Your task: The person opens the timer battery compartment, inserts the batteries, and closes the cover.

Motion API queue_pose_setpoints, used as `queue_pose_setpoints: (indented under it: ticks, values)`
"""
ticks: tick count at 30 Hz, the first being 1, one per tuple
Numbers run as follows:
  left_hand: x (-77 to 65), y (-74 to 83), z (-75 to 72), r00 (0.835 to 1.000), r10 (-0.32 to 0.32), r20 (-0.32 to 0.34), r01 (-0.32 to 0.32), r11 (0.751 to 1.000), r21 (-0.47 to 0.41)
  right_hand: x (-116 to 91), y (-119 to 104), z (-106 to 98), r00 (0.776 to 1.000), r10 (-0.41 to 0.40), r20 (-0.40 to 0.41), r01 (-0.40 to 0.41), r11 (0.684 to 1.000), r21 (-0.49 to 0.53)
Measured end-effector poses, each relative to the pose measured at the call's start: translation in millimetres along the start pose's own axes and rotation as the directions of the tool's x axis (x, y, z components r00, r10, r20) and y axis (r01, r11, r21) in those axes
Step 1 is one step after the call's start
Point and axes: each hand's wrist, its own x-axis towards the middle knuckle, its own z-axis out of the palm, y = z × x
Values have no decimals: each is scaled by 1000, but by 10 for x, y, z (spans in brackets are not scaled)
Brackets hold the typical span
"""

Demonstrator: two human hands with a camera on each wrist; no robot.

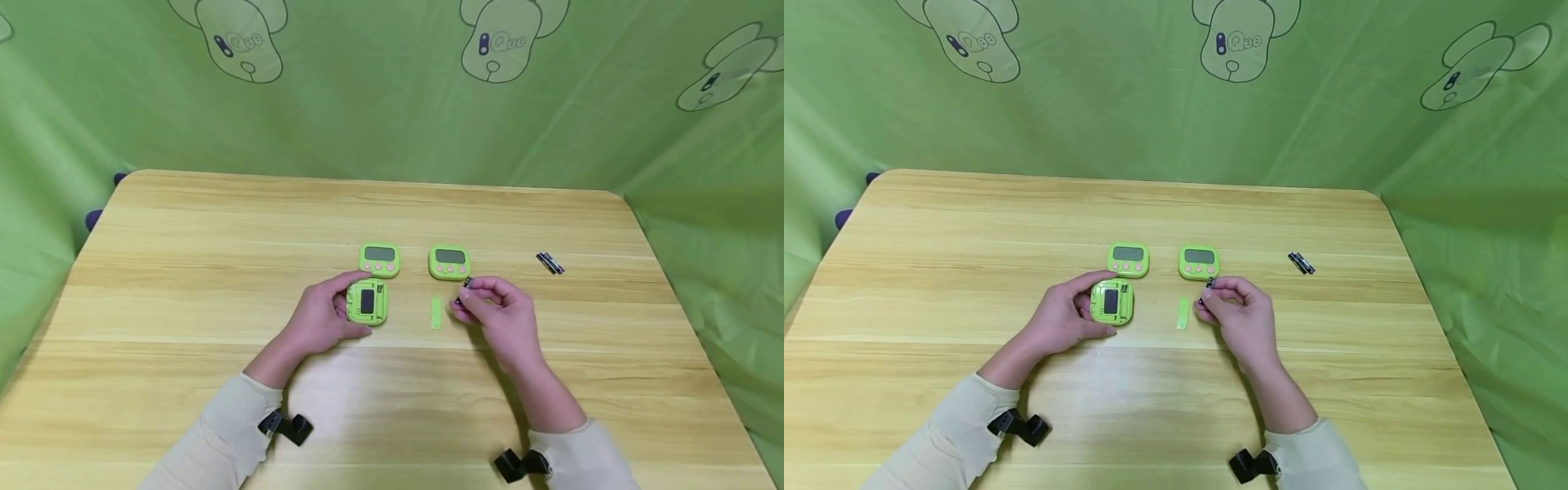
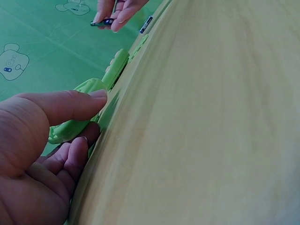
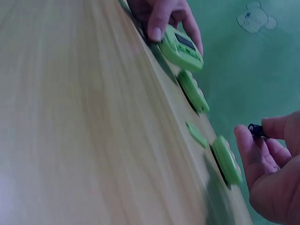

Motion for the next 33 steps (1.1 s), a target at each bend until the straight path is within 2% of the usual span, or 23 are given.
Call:
queue_pose_setpoints:
  ticks: [8, 12, 22, 33]
  values:
    - [-2, 9, -9, 1000, -11, 9, 11, 1000, -5, -21, -11, 246, 997, 25, 72, -15, 992, -127]
    - [4, 4, -14, 1000, -7, 7, 7, 1000, -14, -14, -3, 366, 994, 16, 105, -2, 991, -133]
    - [11, -16, -7, 1000, -16, 13, 16, 1000, -12, -33, 55, 616, 984, 67, 167, -38, 984, -172]
    - [4, -8, -8, 1000, -17, 18, 17, 1000, -12, -42, 144, 777, 973, 79, 218, -32, 977, -209]
